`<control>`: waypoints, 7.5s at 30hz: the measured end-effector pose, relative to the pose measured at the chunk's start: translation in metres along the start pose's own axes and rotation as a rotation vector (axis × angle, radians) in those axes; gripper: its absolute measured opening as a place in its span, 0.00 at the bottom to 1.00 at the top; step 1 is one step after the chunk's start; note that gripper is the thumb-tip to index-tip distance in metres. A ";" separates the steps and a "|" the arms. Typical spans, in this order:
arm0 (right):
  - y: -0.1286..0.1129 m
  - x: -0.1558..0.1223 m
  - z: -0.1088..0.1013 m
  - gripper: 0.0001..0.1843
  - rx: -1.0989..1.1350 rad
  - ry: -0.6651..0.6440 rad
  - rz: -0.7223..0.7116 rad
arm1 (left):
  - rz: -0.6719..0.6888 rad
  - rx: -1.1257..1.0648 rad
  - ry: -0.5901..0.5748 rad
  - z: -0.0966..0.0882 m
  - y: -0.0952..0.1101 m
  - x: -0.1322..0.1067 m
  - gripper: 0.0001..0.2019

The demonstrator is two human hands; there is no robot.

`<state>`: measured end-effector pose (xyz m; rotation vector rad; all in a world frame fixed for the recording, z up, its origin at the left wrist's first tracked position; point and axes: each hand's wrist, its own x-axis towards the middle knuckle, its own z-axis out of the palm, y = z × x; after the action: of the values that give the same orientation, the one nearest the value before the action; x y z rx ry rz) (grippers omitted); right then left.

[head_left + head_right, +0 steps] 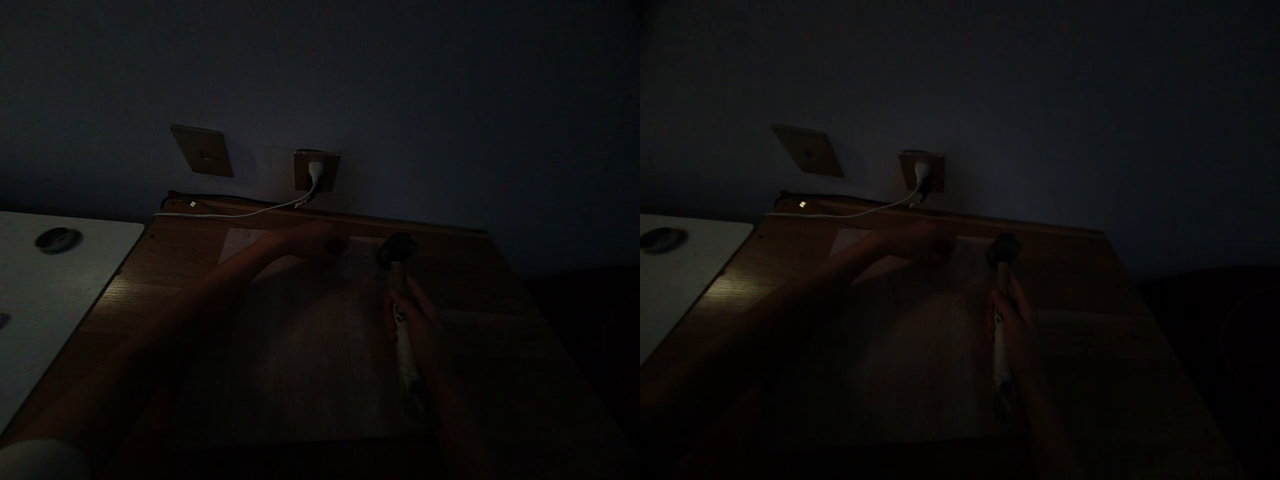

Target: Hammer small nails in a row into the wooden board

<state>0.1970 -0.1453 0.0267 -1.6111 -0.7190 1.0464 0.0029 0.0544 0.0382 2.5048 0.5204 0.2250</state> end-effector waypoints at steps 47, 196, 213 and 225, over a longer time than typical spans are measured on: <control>0.006 -0.032 0.044 0.33 0.196 -0.298 0.005 | -0.052 -0.179 0.297 0.034 -0.021 -0.021 0.21; 0.002 -0.030 0.060 0.12 0.232 -0.269 -0.043 | 0.089 0.277 0.278 0.019 0.010 -0.059 0.07; 0.006 -0.028 0.058 0.06 0.274 -0.256 -0.033 | 0.229 0.420 0.191 0.018 0.028 -0.067 0.06; 0.000 -0.030 0.058 0.11 0.274 -0.289 -0.005 | -0.092 -0.112 0.267 0.011 -0.027 -0.077 0.11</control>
<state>0.1316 -0.1452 0.0302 -1.2371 -0.7329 1.3294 -0.0730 0.0374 0.0103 2.3486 0.7072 0.5420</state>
